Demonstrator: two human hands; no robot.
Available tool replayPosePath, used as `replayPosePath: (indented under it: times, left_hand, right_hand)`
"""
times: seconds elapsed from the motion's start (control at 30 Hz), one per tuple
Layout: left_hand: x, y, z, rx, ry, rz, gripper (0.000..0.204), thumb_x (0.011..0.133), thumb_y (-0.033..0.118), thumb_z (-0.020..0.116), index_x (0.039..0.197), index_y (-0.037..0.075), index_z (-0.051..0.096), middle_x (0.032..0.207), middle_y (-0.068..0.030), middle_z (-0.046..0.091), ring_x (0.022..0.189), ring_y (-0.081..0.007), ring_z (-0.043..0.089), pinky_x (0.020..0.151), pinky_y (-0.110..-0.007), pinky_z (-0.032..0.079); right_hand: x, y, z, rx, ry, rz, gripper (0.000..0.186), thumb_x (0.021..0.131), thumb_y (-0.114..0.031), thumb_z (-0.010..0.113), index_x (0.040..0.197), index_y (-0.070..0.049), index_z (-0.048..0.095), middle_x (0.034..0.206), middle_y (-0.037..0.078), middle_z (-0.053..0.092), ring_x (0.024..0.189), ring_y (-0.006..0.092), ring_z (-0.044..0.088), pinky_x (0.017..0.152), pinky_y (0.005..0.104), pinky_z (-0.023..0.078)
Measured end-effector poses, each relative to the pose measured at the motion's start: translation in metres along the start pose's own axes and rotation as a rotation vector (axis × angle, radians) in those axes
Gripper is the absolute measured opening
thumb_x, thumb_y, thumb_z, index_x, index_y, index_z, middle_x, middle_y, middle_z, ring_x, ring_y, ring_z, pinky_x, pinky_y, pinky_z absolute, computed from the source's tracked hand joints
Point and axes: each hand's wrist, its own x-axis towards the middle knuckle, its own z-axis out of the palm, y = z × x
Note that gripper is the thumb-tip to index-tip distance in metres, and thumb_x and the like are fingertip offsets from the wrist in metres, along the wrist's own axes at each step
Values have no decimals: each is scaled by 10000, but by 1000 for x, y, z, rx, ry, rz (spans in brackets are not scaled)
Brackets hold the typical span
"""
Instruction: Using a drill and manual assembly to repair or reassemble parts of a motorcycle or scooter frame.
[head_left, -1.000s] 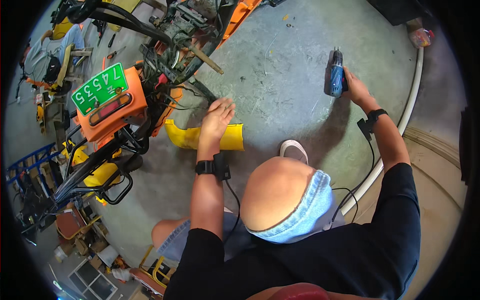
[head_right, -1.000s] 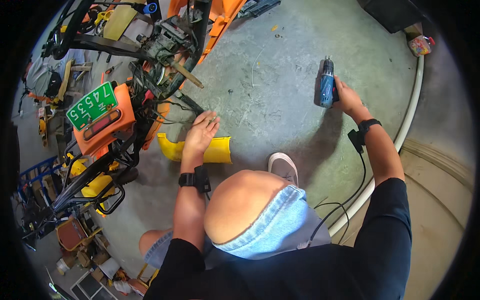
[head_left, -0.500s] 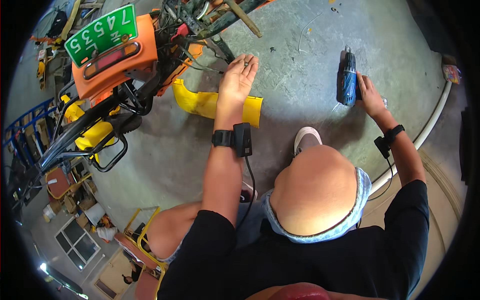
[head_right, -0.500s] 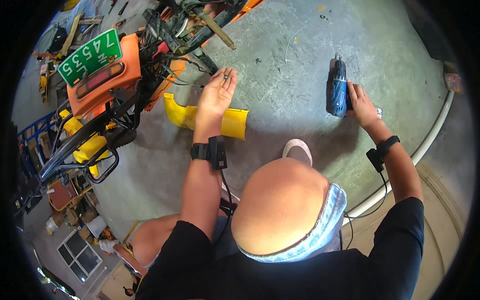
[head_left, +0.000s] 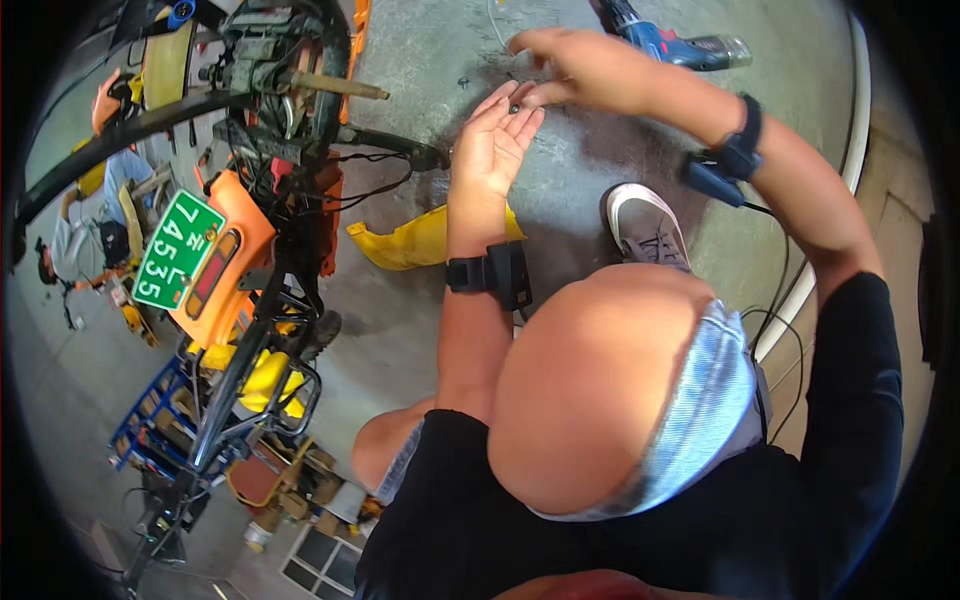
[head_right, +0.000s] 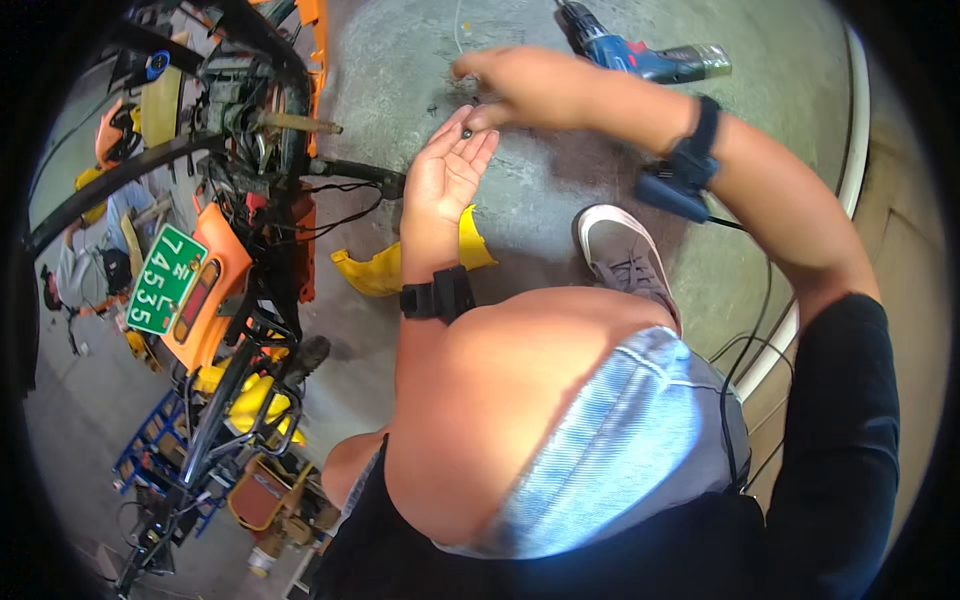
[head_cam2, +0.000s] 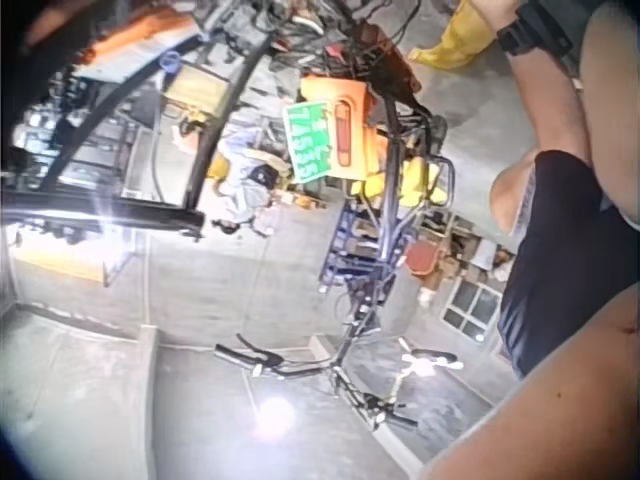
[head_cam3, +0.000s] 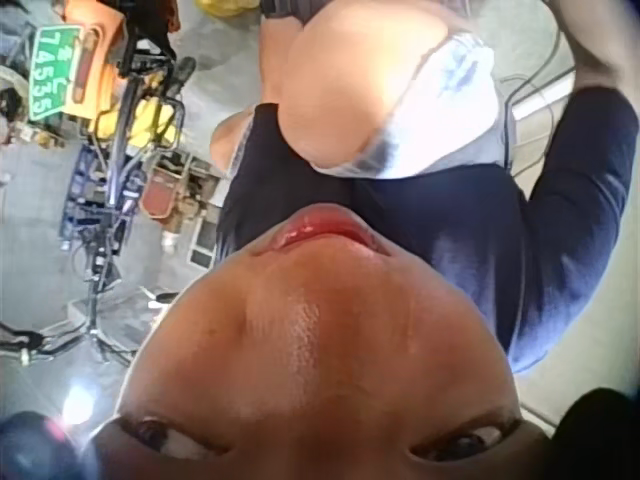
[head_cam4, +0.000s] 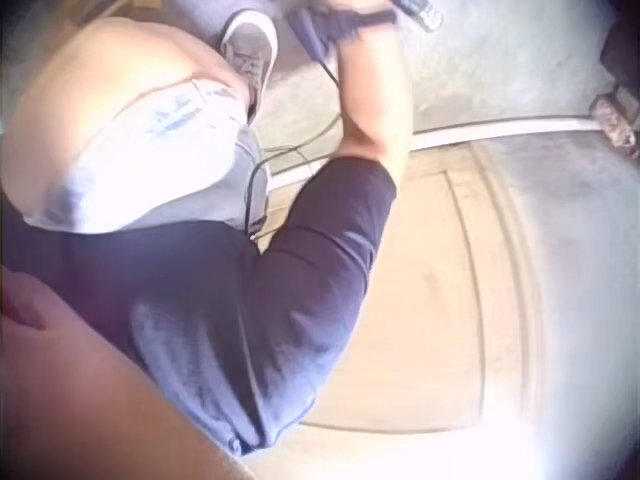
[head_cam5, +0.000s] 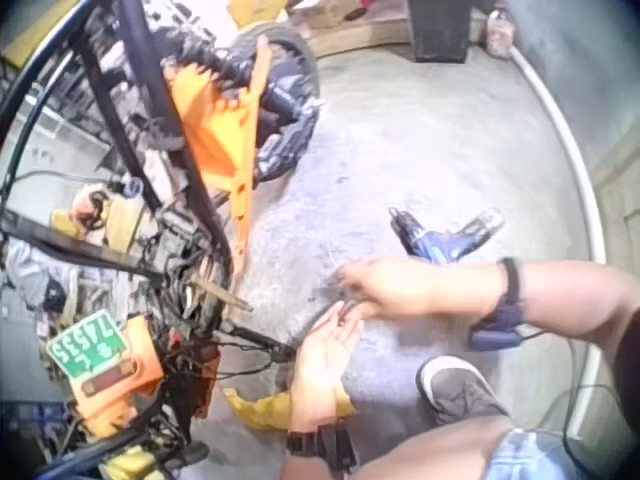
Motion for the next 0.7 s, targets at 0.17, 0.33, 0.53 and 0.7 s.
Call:
replayPosePath:
  times: [0.17, 0.33, 0.53, 0.7]
  left_hand:
    - [-14, 18, -13, 97, 162, 39, 360, 907, 43, 483, 1264, -3, 477, 1189, -122, 590, 1164, -245, 547, 1046, -432, 406]
    - [-36, 63, -30, 147, 327, 106, 208, 963, 103, 449, 1126, 27, 554, 1137, -94, 611, 1082, -236, 587, 983, -426, 467]
    - [-70, 96, 11, 789, 585, 238, 266, 959, 146, 469, 1145, -27, 547, 1039, -116, 638, 865, -224, 656, 799, -347, 548]
    - [-61, 137, -7, 1678, 875, 1293, 273, 943, 111, 456, 1163, -30, 537, 1116, -198, 598, 1027, -328, 592, 864, -425, 467]
  right_hand:
    - [31, -6, 57, -35, 28, -124, 246, 825, -240, 639, 989, -65, 589, 994, 137, 582, 931, 366, 600, 772, 440, 487]
    - [65, -36, 93, 80, 27, -199, 215, 817, -196, 631, 990, -77, 588, 982, 128, 589, 935, 362, 598, 769, 442, 487]
    - [85, -29, 121, 332, 256, -308, 212, 807, -181, 649, 966, -43, 619, 912, 145, 635, 883, 353, 613, 756, 432, 489]
    - [124, -19, 131, 1169, 181, 226, 248, 844, -187, 708, 965, 16, 635, 831, 106, 684, 707, 179, 654, 637, 302, 518]
